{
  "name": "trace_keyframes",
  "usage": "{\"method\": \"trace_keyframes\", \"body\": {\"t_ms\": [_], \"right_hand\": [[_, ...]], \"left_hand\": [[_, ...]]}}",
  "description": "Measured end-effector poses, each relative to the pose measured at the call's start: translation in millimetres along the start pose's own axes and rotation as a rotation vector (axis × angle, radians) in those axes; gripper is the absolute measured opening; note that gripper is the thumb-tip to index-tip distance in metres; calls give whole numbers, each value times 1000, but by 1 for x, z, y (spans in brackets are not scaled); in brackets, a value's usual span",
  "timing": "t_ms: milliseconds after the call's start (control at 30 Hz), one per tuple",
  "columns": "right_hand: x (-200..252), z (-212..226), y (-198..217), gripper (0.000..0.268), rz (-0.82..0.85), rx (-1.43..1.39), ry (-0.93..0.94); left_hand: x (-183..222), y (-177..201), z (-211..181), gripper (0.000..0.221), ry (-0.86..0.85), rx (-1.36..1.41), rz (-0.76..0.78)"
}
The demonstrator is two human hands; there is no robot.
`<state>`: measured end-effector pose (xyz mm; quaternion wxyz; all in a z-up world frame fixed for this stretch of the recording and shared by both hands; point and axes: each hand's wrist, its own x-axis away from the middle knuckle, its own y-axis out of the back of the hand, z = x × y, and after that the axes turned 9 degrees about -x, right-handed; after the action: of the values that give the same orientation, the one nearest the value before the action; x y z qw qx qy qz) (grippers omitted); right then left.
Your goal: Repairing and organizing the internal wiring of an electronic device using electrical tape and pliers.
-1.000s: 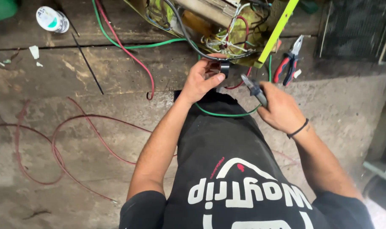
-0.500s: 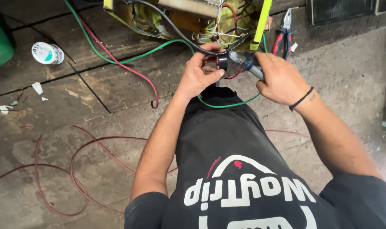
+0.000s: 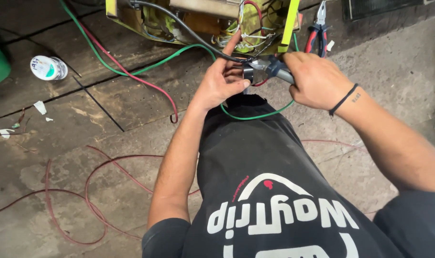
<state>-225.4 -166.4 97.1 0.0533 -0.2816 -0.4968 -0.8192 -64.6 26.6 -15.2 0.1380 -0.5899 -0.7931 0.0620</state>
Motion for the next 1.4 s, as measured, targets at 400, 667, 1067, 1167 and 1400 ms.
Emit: {"method": "trace_keyframes", "body": {"t_ms": [400, 667, 1067, 1167, 1400], "right_hand": [[-16, -23, 7, 40, 192, 161, -43], [-16, -28, 6, 51, 77, 346, 110], [-19, -2, 15, 64, 135, 482, 33], [-15, -1, 13, 59, 76, 573, 42], [-16, -5, 12, 43, 177, 542, -145]], "left_hand": [[5, -55, 53, 46, -145, 388, -364], [6, -60, 55, 44, -182, 318, -431], [4, -46, 55, 41, -155, 263, -341], [6, -47, 56, 44, -126, 383, -342], [7, -49, 50, 43, -137, 417, -313]]}}
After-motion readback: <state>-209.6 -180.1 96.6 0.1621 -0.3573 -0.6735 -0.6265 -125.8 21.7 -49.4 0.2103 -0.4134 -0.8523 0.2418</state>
